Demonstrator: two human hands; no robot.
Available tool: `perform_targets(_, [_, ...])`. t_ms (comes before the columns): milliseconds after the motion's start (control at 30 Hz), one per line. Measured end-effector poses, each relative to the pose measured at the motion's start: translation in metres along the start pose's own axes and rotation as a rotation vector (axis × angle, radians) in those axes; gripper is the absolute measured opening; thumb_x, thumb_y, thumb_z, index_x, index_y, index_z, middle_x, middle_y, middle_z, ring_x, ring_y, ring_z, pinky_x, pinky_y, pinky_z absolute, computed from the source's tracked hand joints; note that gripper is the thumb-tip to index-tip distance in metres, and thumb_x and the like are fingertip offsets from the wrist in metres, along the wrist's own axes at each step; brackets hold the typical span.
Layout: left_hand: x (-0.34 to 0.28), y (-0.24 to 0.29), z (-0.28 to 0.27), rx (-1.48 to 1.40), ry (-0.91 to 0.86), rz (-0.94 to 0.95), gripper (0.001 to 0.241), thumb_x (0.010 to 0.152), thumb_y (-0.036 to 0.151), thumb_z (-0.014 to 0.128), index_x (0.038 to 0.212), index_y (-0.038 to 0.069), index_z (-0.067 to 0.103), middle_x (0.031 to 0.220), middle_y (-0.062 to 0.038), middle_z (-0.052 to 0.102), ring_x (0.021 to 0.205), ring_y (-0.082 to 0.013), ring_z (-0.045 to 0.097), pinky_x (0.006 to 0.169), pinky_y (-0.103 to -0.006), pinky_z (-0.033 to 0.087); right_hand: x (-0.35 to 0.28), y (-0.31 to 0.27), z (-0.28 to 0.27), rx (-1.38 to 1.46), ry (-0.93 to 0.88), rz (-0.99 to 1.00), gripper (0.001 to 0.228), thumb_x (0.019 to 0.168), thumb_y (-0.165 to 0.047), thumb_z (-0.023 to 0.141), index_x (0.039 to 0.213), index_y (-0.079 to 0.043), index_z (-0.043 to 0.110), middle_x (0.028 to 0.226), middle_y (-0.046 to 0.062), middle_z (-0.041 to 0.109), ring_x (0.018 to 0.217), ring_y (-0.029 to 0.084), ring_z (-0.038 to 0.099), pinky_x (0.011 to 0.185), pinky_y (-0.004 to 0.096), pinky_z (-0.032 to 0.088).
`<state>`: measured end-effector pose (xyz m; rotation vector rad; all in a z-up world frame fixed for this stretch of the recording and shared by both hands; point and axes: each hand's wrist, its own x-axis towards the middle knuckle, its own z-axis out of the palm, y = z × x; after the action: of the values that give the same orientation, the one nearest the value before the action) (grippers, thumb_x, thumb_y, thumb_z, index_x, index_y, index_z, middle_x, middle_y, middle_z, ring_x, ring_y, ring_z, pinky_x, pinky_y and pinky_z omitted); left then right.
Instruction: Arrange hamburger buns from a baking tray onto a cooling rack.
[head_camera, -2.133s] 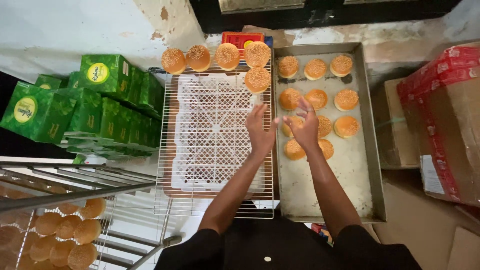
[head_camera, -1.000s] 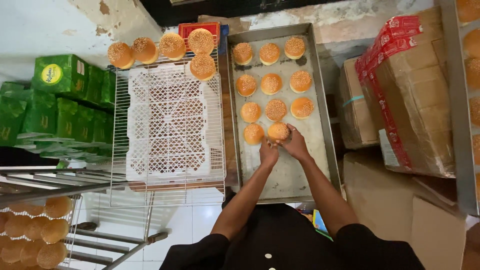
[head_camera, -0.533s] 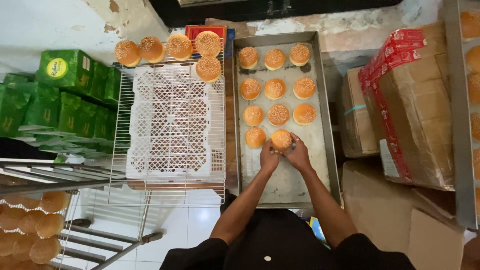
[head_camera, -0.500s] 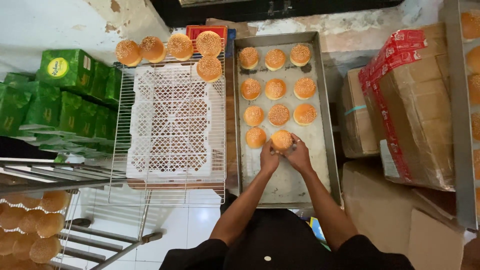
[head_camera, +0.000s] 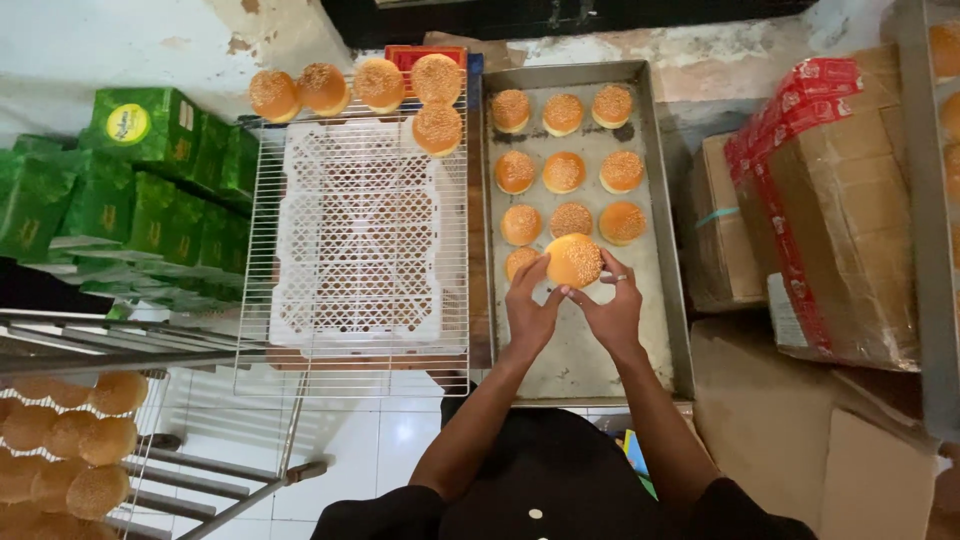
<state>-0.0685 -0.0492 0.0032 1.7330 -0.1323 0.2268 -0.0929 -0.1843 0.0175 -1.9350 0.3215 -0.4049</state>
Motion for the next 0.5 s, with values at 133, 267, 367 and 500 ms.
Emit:
perform_targets(133, [0.016,0.023,-0.040,0.022,0.049,0.002,0.058,0.079,0.015,0.088,0.133,0.009,0.068,0.127,-0.017,0.065,0.119,-0.0396,0.066,0.105,-0.0449,0.050,0.005,-0.031,0.025,0.012,-0.028,-0.110,0.095,0.064,-0.021,0.099,0.147,-0.005,0.056,0.125,0.019,0.060,0.115,0.036,0.063,0.101,0.042,0.052])
perform_targets(267, [0.033,0.006,-0.082,0.097,0.102,0.072,0.063,0.074,0.012,0.091,0.132,0.004,0.067,0.124,-0.020,0.065,0.120,-0.0415,0.064,0.107,-0.0475,0.049,0.009,-0.049,0.070,0.078,-0.080,-0.195,0.098,0.064,-0.025,0.100,0.148,-0.003,0.054,0.127,0.020,0.062,0.117,0.035,0.064,0.101,0.040,0.053])
perform_targets(367, [0.052,-0.017,-0.118,0.115,0.164,0.111,0.062,0.075,0.018,0.091,0.131,0.007,0.068,0.123,-0.018,0.066,0.120,-0.0392,0.064,0.107,-0.0474,0.048,0.019,-0.047,0.114,0.093,-0.137,-0.178,0.097,0.064,-0.028,0.101,0.147,-0.006,0.056,0.128,0.017,0.064,0.115,0.033,0.066,0.100,0.039,0.054])
perform_targets(500, [0.084,-0.041,-0.167,0.109,0.223,0.080,0.062,0.075,0.016,0.092,0.131,0.007,0.068,0.122,-0.016,0.068,0.117,-0.0368,0.066,0.106,-0.0488,0.049,0.027,-0.084,0.170,0.058,-0.189,-0.217,0.094,0.062,-0.013,0.099,0.145,-0.001,0.056,0.126,0.025,0.065,0.116,0.043,0.065,0.102,0.047,0.053])
